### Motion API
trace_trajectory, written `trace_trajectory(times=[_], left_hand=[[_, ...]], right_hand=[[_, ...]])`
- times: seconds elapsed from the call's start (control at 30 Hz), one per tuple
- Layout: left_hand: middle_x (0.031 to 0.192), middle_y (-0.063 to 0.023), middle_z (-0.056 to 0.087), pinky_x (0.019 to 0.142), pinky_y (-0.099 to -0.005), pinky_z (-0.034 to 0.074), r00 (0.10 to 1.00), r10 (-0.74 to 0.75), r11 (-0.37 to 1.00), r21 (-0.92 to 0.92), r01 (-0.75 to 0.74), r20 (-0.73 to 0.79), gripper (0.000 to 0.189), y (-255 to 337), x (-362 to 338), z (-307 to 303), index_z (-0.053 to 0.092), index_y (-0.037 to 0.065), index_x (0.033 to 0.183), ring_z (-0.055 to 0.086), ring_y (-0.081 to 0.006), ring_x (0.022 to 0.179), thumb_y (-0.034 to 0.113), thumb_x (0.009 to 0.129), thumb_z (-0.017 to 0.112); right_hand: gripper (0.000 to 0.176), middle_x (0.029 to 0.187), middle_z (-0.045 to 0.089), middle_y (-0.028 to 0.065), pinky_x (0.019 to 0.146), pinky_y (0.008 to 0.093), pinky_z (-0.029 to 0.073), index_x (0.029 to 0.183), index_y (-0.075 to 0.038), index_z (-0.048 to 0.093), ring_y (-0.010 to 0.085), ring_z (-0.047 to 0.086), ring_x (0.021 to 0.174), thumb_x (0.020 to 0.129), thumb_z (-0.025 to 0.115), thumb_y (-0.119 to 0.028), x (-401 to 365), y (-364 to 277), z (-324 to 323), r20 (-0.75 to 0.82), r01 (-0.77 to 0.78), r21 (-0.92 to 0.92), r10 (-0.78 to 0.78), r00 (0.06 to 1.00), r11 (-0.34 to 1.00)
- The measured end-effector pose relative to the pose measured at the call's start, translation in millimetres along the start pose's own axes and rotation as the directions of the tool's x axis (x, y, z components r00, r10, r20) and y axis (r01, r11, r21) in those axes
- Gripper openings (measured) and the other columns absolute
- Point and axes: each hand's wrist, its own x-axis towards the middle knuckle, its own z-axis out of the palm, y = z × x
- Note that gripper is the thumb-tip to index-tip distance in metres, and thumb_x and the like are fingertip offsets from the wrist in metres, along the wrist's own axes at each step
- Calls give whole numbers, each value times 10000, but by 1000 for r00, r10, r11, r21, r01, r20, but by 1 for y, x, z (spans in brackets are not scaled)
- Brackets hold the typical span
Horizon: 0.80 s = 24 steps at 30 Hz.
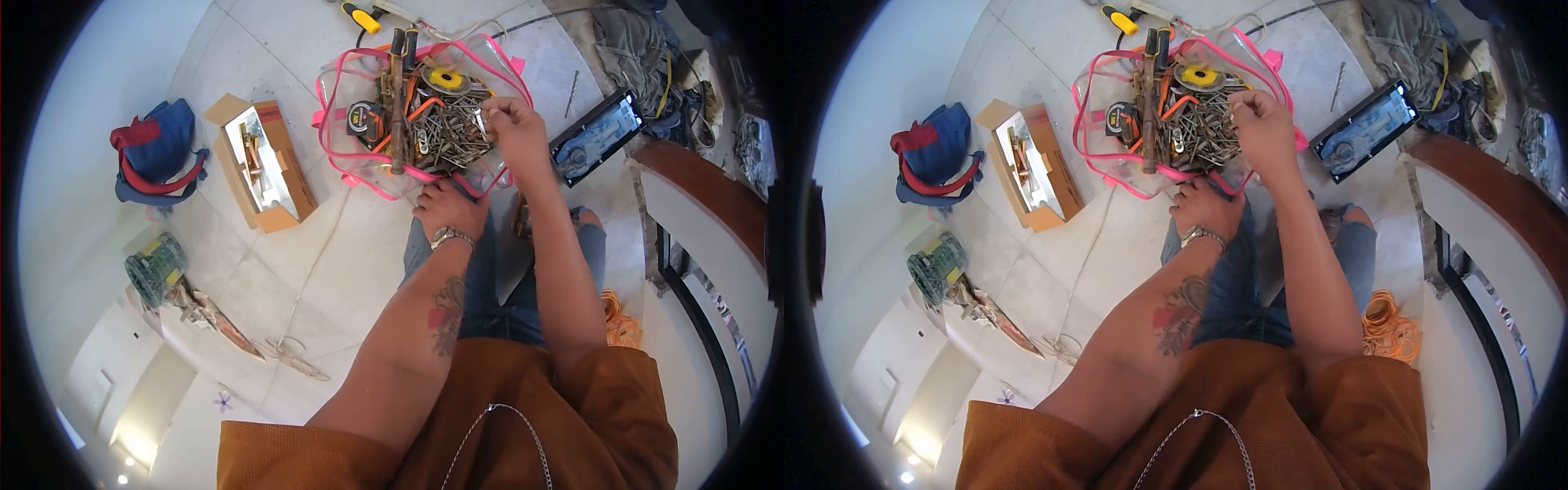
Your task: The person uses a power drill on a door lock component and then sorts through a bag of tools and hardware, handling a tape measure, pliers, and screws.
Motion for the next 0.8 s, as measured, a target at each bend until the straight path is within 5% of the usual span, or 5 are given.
trace_trajectory(times=[0.17,0.23,0.3,0.43,0.8], left_hand=[[1327,-264,603,1017,-536,488,997,64,973,-225,-52,45,841,-26,8,11,575,-1,1302,617,-446,1197,637,777,733],[1292,-289,660,1036,-452,494,945,325,630,-739,-237,-26,633,-85,29,24,630,-25,1322,639,-385,1226,428,888,708],[1081,-214,756,934,-400,539,974,107,492,-862,123,201,432,-157,42,52,740,-29,1172,723,-324,1016,314,916,684],[1025,-236,726,910,-480,544,934,-279,831,-543,120,-222,289,-225,72,57,727,29,1148,698,-407,1002,165,908,642],[1482,-265,436,1187,-577,311,640,-44,949,-232,-213,-767,627,-216,254,70,484,66,1451,392,-452,1411,323,919,696]], right_hand=[[173,949,731,187,792,438,566,1042,-16,734,323,719,830,925,635,-96,-19,35,0,114,204,-596,-169,979,777],[171,1011,732,214,847,459,560,1024,-31,736,405,708,948,906,635,-104,-22,46,-3,183,298,-547,-235,954,782],[174,1007,734,204,873,455,559,1020,-37,732,394,706,978,893,662,-134,-20,37,-6,153,264,-481,-217,964,836],[212,1029,725,194,892,473,551,1044,-46,730,400,692,990,870,691,-161,-13,21,4,167,273,-522,-217,962,808],[327,1279,644,170,1133,518,409,1154,-57,714,385,558,1272,848,712,-173,12,-18,44,608,678,-656,-300,735,331]])
